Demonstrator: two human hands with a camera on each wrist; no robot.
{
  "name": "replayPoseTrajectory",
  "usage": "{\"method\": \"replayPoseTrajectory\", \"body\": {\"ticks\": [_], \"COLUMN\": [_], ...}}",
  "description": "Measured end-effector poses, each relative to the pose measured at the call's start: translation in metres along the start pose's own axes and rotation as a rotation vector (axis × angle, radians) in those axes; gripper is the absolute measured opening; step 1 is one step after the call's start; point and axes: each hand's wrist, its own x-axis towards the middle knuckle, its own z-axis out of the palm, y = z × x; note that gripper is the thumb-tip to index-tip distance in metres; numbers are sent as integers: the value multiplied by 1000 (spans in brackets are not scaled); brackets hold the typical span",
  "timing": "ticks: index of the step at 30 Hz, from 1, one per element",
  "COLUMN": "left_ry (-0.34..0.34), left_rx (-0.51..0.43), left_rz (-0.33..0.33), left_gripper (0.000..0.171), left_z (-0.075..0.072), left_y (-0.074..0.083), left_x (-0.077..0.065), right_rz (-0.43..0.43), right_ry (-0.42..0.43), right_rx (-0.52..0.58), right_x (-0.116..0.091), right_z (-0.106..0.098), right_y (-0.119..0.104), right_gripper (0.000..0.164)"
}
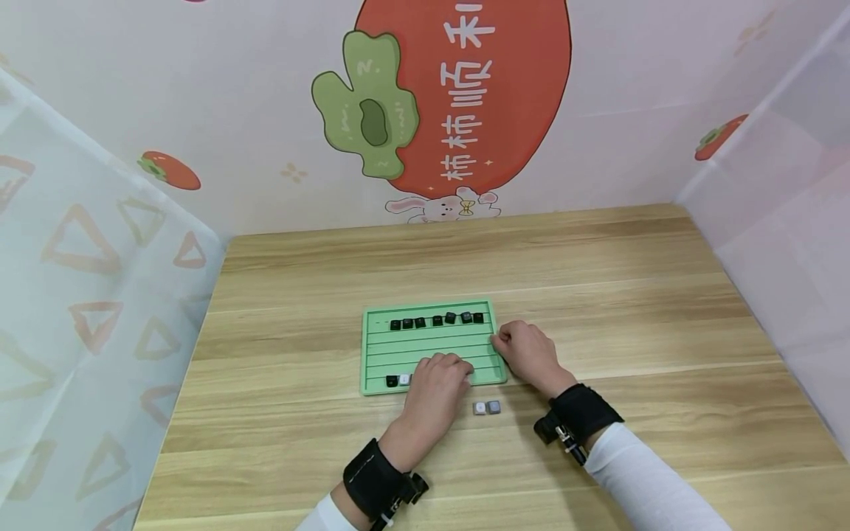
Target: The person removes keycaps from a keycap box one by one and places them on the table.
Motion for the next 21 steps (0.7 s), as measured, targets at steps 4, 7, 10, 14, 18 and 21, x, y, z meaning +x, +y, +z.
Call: {"method": "replayPoseTrajectory", "body": {"ticks": [4, 7, 10, 14, 18, 21], "left_ry": [6, 10, 16, 23, 35, 41], "left_rx": [3, 1, -11, -26, -32, -40], "left_rz": [2, 4, 3, 10, 25, 34], "left_gripper": [15, 15, 15, 14, 13, 13], "left_z": [0, 0, -1, -2, -3, -4], "left_y": [0, 0, 0, 0, 0, 0], "left_x": [-1, -2, -3, -4, -6, -8], "right_rz": [-4, -6, -9, -11, -14, -12], "right_ry": [2, 6, 8, 13, 13, 13], "right_rx": [-2, -3, -2, 1, 0, -1], "right_x": [0, 0, 0, 0, 0, -1], "right_z": [0, 0, 0, 0, 0, 1], "right_y": [0, 0, 0, 0, 0, 0], "right_gripper": [44, 44, 44, 44, 43, 43]}}
